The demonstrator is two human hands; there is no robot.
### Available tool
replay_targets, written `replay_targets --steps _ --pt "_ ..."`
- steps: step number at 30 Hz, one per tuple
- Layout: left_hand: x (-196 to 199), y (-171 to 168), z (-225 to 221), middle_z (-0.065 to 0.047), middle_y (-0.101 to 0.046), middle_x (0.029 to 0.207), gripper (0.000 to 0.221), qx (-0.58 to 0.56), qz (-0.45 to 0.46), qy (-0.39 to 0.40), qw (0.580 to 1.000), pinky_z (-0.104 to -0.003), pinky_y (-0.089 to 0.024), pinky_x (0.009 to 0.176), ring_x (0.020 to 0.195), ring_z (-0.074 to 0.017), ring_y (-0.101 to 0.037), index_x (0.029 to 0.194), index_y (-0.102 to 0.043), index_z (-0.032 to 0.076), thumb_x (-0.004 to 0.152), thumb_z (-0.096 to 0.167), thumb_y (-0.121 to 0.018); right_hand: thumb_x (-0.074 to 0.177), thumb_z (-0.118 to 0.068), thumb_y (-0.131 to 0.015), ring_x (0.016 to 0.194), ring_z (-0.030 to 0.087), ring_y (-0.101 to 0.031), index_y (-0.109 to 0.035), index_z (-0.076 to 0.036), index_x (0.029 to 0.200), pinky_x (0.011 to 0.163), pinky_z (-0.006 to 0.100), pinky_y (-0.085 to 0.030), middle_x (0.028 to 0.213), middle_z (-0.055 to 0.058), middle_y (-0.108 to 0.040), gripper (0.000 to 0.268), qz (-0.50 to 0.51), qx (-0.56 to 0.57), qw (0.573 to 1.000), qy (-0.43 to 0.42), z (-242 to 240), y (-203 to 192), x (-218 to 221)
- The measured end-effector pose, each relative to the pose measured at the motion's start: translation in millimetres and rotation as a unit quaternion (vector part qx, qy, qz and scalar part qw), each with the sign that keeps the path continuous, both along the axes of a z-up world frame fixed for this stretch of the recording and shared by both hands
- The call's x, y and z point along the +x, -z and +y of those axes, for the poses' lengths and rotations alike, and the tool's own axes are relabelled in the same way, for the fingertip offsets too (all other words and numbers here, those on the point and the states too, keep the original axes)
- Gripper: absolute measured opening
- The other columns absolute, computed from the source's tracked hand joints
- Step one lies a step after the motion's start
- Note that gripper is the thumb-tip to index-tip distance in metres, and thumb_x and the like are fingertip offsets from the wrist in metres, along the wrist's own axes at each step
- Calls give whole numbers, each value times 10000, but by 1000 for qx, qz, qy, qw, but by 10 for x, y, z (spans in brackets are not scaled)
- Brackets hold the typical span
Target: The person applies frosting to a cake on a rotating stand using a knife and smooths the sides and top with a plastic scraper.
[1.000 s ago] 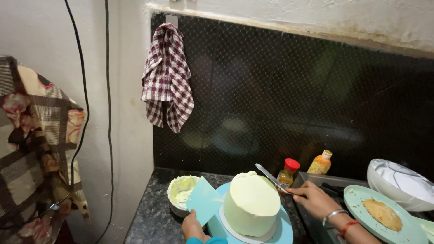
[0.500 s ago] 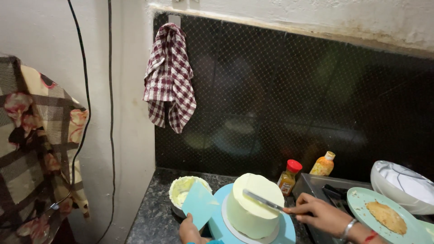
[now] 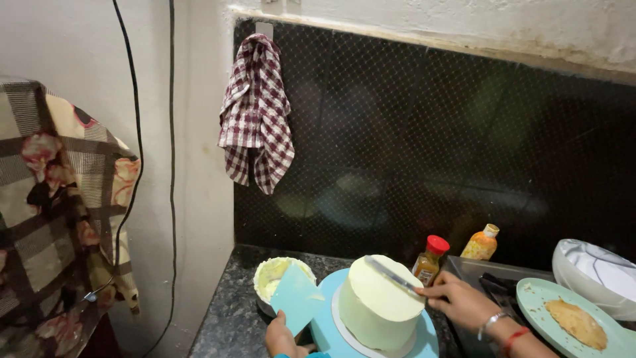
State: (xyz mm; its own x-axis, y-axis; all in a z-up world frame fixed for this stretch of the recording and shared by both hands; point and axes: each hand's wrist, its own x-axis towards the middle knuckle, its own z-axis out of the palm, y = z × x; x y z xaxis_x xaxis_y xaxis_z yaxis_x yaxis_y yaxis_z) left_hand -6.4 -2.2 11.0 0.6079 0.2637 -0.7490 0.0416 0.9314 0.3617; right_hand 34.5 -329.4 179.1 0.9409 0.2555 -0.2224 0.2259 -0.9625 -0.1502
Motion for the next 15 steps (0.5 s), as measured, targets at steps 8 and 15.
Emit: replay_targets --steps 8,15 --pt "46 58 2 -158 -570 1405 458 -10 15 5 1000 -804 -329 1031 1337 -388 -527 1486 -492 107 1113 351 -384 953 -354 -614 1118 88 -613 -663 -419 1369 1019 275 -520 1161 -50 -598 423 11 50 999 7 -132 -90 -150" --pt "-17 35 -67 -148 -560 1369 439 -26 29 36 999 -787 -402 971 1298 -379 -539 1489 -478 113 1122 330 -374 984 -345 -585 1067 121 -647 -649 -381 1391 1005 300 -518 1163 -13 -580 413 -22 -35 997 58 -27 -109 -171"
